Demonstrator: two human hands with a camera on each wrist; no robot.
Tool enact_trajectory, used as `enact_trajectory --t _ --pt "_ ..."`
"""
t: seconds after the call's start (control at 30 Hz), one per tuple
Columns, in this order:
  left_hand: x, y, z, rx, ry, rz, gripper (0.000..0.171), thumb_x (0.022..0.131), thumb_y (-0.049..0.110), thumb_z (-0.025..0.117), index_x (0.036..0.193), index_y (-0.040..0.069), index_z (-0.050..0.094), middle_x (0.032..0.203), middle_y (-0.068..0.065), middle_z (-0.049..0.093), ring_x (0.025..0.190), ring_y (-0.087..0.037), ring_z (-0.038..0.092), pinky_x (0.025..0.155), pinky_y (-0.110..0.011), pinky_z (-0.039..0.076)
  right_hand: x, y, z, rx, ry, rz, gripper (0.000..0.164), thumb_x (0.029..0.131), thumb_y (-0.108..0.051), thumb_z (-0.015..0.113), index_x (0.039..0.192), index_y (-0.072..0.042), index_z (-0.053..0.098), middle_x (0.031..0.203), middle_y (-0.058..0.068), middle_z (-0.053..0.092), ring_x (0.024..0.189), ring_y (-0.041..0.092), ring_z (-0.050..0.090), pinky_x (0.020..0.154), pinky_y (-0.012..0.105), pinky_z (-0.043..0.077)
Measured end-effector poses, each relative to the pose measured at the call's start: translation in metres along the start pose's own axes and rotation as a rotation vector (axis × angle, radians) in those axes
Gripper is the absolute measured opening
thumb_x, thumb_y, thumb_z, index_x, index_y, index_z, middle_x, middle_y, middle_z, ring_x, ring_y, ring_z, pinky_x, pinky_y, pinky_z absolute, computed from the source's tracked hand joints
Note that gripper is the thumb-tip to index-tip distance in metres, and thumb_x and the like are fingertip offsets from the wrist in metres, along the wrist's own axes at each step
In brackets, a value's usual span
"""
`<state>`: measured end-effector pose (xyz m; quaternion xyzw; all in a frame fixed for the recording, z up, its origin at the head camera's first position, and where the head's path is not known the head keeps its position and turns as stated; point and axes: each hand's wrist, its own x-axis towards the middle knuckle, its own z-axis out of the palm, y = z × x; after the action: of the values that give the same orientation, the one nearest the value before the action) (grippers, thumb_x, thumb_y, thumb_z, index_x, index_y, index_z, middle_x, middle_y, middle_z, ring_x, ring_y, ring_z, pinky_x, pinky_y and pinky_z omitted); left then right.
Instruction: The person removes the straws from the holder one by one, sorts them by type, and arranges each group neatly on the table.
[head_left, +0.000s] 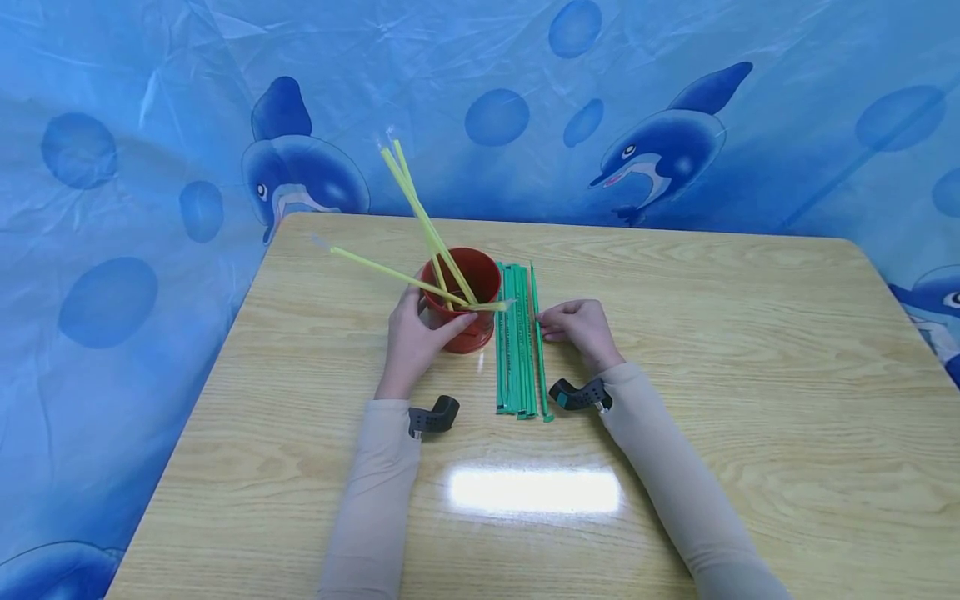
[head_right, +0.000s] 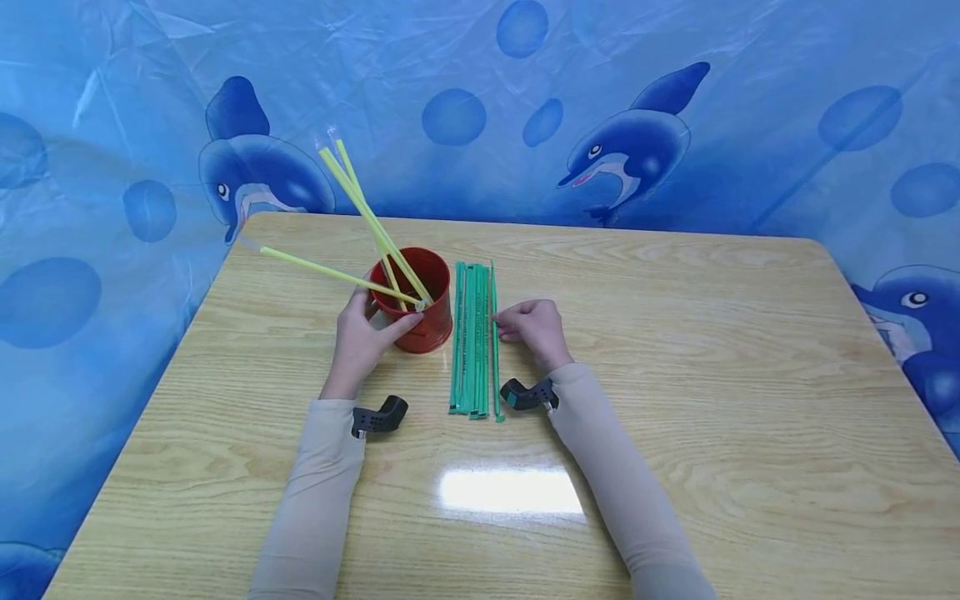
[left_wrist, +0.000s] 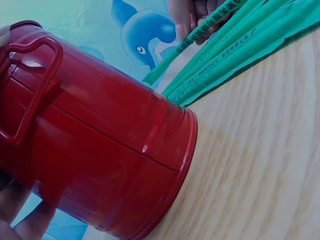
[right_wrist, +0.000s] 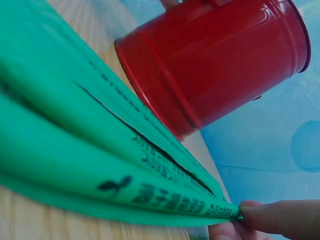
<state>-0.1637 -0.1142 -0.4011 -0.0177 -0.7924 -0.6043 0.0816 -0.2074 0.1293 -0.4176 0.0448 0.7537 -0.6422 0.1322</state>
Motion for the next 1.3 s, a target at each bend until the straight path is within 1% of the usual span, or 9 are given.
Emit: enact_trajectory --t 0.17,0.4,0.67,0.83,0.93,1.03,1.1,1.23,1.3 --pt "0.0 0.001 0.0 -0.001 -0.004 -0.012 0.083 0.075 0.033 0.08 0.143 0.012 0.037 0.14 -0.005 0.044 0.13 -0.026 0.041 0.103 -0.039 0.039 0.001 -0.001 0.002 -0.04 0.038 -0.018 0.024 0.086 0.0 0.063 0.1 0.019 0.061 0.079 0.01 0.068 0.062 0.009 0.065 0.064 0.024 0.056" --pt "0.001 0.0 0.0 -0.003 -0.004 -0.001 0.082 0.075 0.032 0.08 0.142 0.011 0.038 0.139 -0.005 0.045 0.129 -0.025 0.042 0.102 -0.039 0.04 0.0 -0.002 0.004 -0.103 0.081 -0.039 0.02 0.085 -0.002 0.066 0.097 0.015 0.065 0.08 0.015 0.069 0.061 0.011 0.065 0.063 0.025 0.057" --pt "0.001 -0.001 0.0 -0.002 -0.007 0.001 0.082 0.075 0.032 0.08 0.141 0.011 0.038 0.139 -0.005 0.046 0.129 -0.026 0.042 0.102 -0.04 0.041 0.0 -0.002 0.003 -0.134 0.063 -0.074 0.02 0.086 -0.005 0.066 0.097 0.01 0.06 0.085 0.015 0.065 0.066 0.012 0.065 0.066 0.027 0.057" --pt "0.001 -0.001 0.0 -0.001 -0.004 0.001 0.082 0.074 0.033 0.08 0.141 0.011 0.038 0.138 -0.006 0.046 0.129 -0.026 0.042 0.102 -0.039 0.04 -0.003 -0.006 0.003 -0.146 0.039 -0.103 0.021 0.086 -0.005 0.066 0.1 0.009 0.061 0.088 0.014 0.064 0.071 0.015 0.065 0.067 0.027 0.057" --pt "0.001 -0.001 0.0 0.001 -0.001 0.006 0.082 0.075 0.032 0.08 0.143 0.012 0.038 0.139 -0.006 0.045 0.129 -0.026 0.043 0.103 -0.039 0.04 -0.007 -0.011 0.005 -0.129 0.009 -0.143 0.023 0.087 -0.005 0.064 0.104 0.01 0.06 0.089 0.013 0.062 0.075 0.016 0.064 0.07 0.029 0.057" --pt "0.001 -0.001 0.0 -0.001 -0.002 0.015 0.083 0.076 0.03 0.08 0.144 0.012 0.036 0.139 -0.007 0.045 0.129 -0.026 0.042 0.103 -0.039 0.04 -0.013 -0.019 0.009 -0.097 -0.024 -0.208 0.025 0.088 -0.004 0.064 0.107 0.012 0.059 0.089 0.009 0.061 0.078 0.017 0.063 0.073 0.033 0.057" --pt "0.001 -0.002 0.0 0.0 -0.001 0.015 0.083 0.076 0.03 0.08 0.144 0.013 0.036 0.139 -0.006 0.045 0.128 -0.026 0.043 0.102 -0.039 0.04 -0.018 -0.026 0.012 -0.071 -0.051 -0.254 0.026 0.088 -0.005 0.064 0.107 0.012 0.059 0.089 0.009 0.06 0.081 0.024 0.063 0.075 0.038 0.056" --pt "0.001 -0.001 0.0 -0.004 -0.002 0.007 0.084 0.076 0.03 0.079 0.145 0.014 0.034 0.14 -0.006 0.044 0.129 -0.025 0.042 0.101 -0.039 0.041 -0.028 -0.039 0.021 -0.044 -0.091 -0.335 0.023 0.087 -0.008 0.067 0.104 0.007 0.062 0.089 0.009 0.062 0.086 0.039 0.059 0.078 0.046 0.054" --pt "0.001 -0.001 0.0 -0.005 -0.003 0.002 0.084 0.077 0.031 0.079 0.146 0.014 0.034 0.14 -0.006 0.043 0.129 -0.025 0.041 0.101 -0.039 0.042 -0.032 -0.045 0.024 -0.04 -0.105 -0.371 0.021 0.087 -0.009 0.068 0.103 0.005 0.064 0.09 0.01 0.063 0.087 0.041 0.058 0.078 0.046 0.054"
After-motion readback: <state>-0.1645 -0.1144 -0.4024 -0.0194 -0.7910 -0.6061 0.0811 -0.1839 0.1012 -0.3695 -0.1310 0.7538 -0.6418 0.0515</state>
